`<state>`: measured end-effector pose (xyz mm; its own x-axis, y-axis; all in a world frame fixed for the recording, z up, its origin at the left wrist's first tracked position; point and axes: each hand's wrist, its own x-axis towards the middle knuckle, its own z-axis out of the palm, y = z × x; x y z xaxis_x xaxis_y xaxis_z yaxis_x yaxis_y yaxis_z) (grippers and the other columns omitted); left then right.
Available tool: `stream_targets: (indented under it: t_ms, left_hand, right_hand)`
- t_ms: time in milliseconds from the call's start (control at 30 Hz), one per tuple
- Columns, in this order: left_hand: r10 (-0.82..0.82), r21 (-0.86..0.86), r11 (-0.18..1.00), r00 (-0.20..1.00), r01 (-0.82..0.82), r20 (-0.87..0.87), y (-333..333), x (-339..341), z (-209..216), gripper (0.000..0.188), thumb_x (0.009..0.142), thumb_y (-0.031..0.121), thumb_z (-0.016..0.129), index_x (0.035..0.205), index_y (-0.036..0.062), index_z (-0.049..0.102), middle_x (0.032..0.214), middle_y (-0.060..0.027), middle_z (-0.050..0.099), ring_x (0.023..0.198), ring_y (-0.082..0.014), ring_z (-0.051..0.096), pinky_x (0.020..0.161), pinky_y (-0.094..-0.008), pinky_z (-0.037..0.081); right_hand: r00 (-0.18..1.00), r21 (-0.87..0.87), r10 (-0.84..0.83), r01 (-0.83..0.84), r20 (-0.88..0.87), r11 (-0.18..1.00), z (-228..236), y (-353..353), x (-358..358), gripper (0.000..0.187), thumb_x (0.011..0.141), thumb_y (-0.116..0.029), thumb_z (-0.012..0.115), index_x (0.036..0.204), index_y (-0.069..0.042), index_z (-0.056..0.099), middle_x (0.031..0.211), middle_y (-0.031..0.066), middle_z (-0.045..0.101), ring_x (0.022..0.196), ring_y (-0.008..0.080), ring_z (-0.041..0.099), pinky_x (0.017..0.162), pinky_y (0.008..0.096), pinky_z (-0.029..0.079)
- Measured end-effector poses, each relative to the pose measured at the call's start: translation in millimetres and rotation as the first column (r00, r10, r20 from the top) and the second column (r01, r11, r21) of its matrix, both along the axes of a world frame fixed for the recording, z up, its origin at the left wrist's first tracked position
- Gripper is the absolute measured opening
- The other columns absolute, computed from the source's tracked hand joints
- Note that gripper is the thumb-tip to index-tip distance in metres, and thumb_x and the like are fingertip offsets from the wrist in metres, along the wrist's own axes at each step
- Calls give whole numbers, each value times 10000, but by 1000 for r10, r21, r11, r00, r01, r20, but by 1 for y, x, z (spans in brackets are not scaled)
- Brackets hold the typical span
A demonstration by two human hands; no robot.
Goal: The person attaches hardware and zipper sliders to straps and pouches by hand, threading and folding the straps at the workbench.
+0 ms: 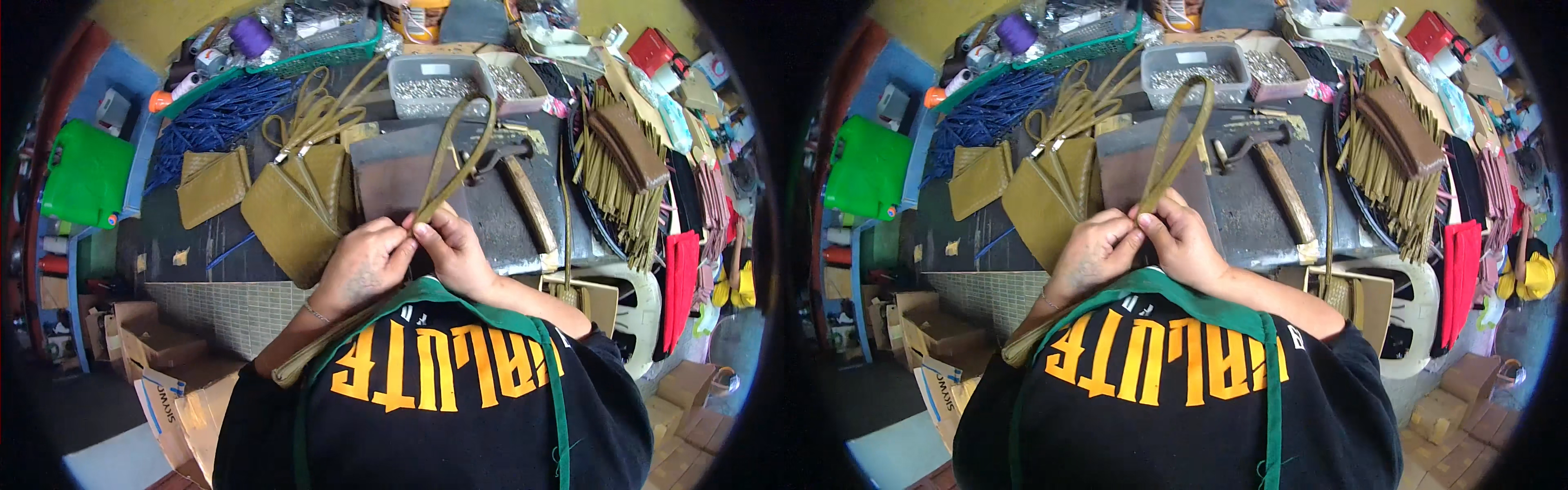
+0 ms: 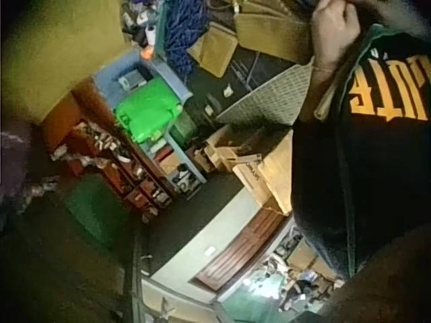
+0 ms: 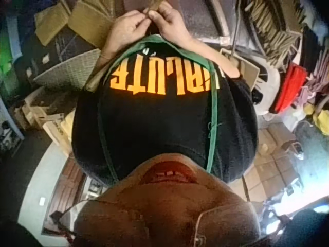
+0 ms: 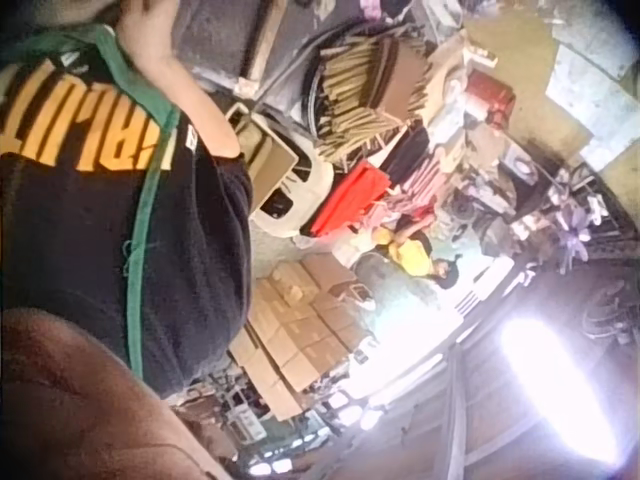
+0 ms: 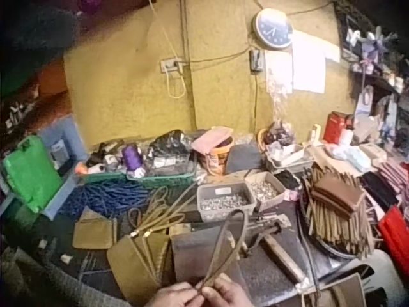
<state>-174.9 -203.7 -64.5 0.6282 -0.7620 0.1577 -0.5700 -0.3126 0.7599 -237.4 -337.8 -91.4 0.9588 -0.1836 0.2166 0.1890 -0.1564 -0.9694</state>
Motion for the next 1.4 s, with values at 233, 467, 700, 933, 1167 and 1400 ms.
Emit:
stream_targets:
  t_ms: [233, 467, 700, 933, 1167, 1400]
  left_hand:
    - [-26, -29, 999, 998, 28, 59, 6, -3, -12, 154, 769, 146, 526, 730, -2, 539, 695, -140, 501, 653, -295, 519, 579, -361, 424]
    - [282, -340, 918, 939, -204, 195, 53, 40, 30, 152, 794, 121, 516, 713, 0, 556, 631, -91, 463, 576, -180, 474, 510, -283, 372]
    - [545, 119, 736, 687, -667, 481, 72, 136, -34, 343, 817, 315, 454, 940, 11, 552, 977, -148, 508, 909, -301, 482, 764, -356, 388]
    - [658, 204, 556, 577, -806, 483, 167, 237, -75, 407, 747, 232, 528, 1099, 36, 475, 1234, -153, 370, 1107, -317, 382, 908, -413, 331]
    - [504, 703, 429, 796, -567, 335, 173, 263, -60, 680, 698, 342, 606, 1264, 125, 298, 1345, -36, 212, 1221, -265, 227, 954, -520, 218]
    - [403, 711, 447, 832, -542, 381, 188, 270, -66, 567, 639, 320, 670, 1121, 116, 452, 1193, -103, 425, 1113, -274, 386, 867, -467, 346]
  right_hand:
    - [998, 65, 22, -19, -57, 998, -8, 3, -6, 112, 816, -48, 452, 856, 16, 535, 828, 86, 504, 786, 166, 478, 717, 271, 388]
    - [972, 122, 235, -231, -21, 965, 23, -9, -1, 624, 752, -239, 586, 1266, -54, 285, 1115, 70, 371, 1066, 179, 372, 882, 320, 313]
    - [947, 34, 275, -273, -166, 961, 18, -23, -5, 424, 748, -120, 588, 1131, -19, 437, 1044, 73, 424, 985, 166, 431, 835, 281, 366]
    - [900, 160, 239, -192, -364, 968, 12, -53, -49, 284, 737, 1, 564, 1016, 20, 512, 918, 63, 512, 843, 134, 517, 782, 242, 402]
    - [935, 262, 68, 28, -349, 965, 15, -61, -62, 263, 746, 27, 540, 1007, 35, 507, 886, 55, 527, 816, 119, 509, 761, 227, 394]
    - [940, 54, 48, -31, -338, 998, 23, -51, -55, 269, 723, -27, 593, 980, 22, 530, 844, 57, 521, 788, 126, 524, 723, 228, 411]
